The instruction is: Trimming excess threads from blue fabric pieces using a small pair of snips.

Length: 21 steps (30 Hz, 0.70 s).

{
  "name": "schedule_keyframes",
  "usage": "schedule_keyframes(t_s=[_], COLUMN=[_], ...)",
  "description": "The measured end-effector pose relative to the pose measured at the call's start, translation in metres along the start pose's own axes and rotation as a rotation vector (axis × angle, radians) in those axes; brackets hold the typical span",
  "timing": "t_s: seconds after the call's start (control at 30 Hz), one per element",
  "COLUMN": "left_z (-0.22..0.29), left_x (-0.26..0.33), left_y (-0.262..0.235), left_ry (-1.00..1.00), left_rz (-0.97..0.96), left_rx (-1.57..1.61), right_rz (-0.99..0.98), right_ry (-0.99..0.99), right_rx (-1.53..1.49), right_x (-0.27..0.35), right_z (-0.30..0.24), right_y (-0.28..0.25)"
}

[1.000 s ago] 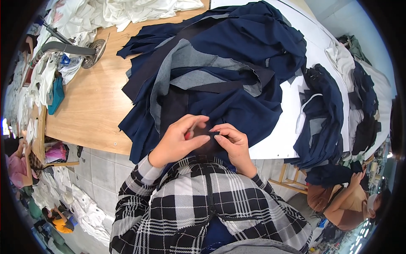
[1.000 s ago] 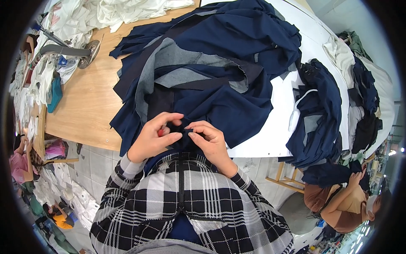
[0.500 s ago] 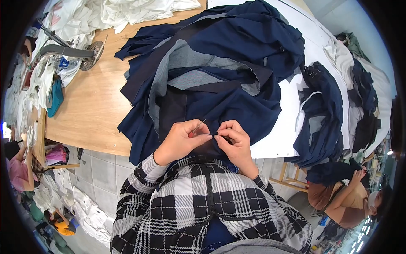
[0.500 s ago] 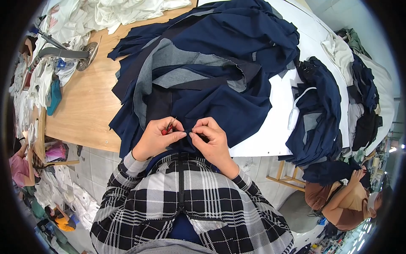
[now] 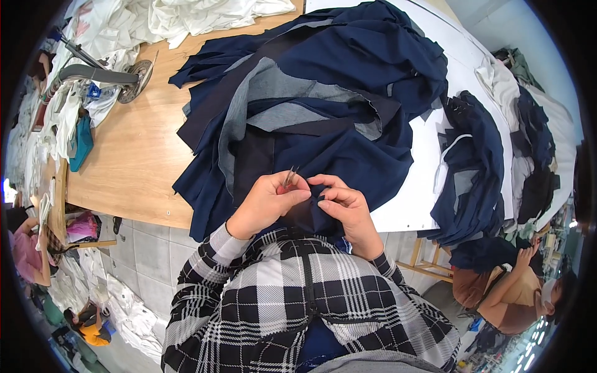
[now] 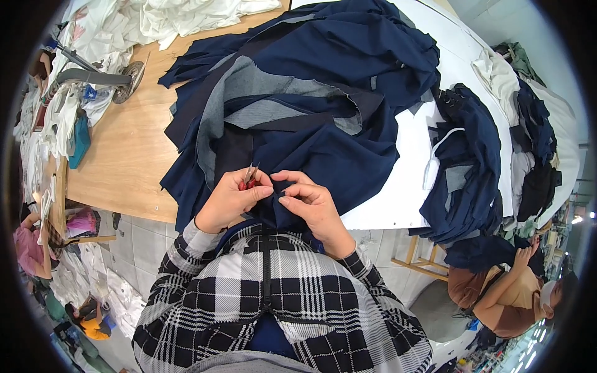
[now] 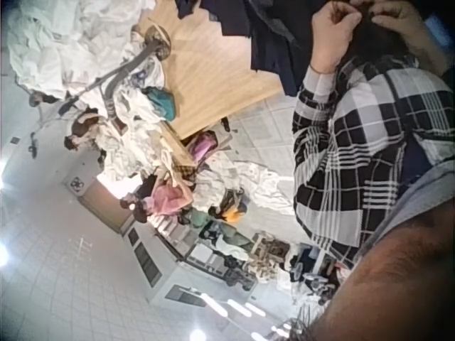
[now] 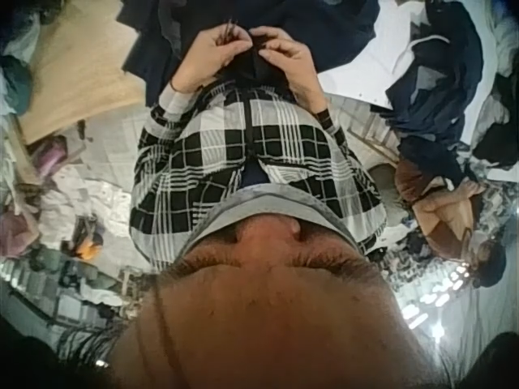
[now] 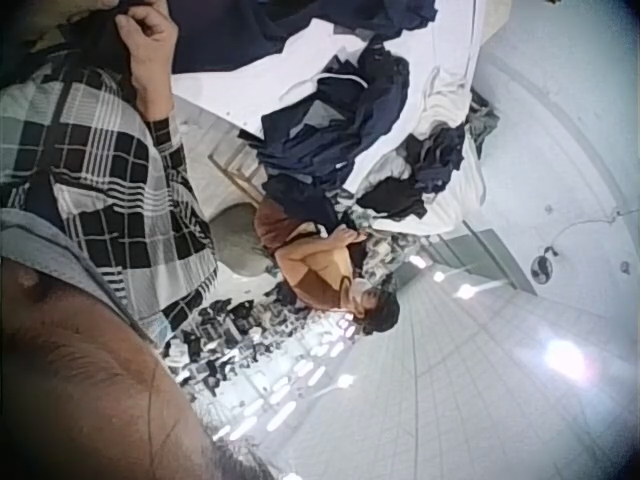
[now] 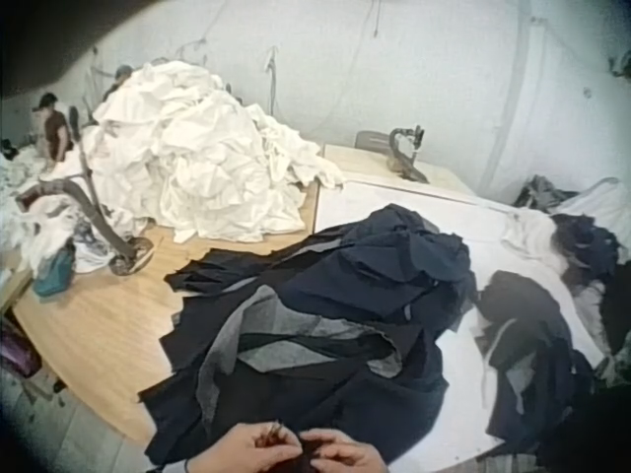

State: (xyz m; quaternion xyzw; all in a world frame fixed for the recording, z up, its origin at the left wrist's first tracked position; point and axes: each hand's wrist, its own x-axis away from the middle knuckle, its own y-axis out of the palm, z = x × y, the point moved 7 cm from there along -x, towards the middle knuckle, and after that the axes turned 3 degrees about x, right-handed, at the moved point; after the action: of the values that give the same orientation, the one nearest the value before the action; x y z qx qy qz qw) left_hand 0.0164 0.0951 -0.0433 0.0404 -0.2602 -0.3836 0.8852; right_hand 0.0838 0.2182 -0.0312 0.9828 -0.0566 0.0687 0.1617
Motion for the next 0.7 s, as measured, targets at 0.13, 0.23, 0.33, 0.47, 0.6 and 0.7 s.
schedule_keyframes(t_s=[0.13, 0.23, 0.33, 0.47, 0.6, 0.7], left_z=[0.02, 0.043, 0.046, 0.041, 0.04, 0.039], left_x=[0.011, 0.029, 0.037, 0.034, 0.029, 0.028], left_y=[-0.008, 0.001, 0.021, 0.026, 0.027, 0.027], left_ry=[0.276, 0.455, 0.505, 0.584, 0.56, 0.565], left_rz=[0.191, 0.178, 0.013, 0.087, 0.102, 0.104], left_rx=[-0.295, -0.479, -0.632, -0.713, -0.705, -0.69], right_rz=[0.026, 0.085, 0.116, 0.14, 0.146, 0.147], right_ry=[0.025, -0.084, -0.136, -0.165, -0.21, -0.248], right_rx=[-0.05, -0.004, 0.055, 0.104, 0.199, 0.246], right_x=[0.001, 0.0, -0.001, 0.0, 0.002, 0.002], right_z=[0.005, 0.003, 0.003, -0.001, -0.002, -0.003], right_y=[-0.008, -0.015, -0.017, -0.015, -0.015, -0.015])
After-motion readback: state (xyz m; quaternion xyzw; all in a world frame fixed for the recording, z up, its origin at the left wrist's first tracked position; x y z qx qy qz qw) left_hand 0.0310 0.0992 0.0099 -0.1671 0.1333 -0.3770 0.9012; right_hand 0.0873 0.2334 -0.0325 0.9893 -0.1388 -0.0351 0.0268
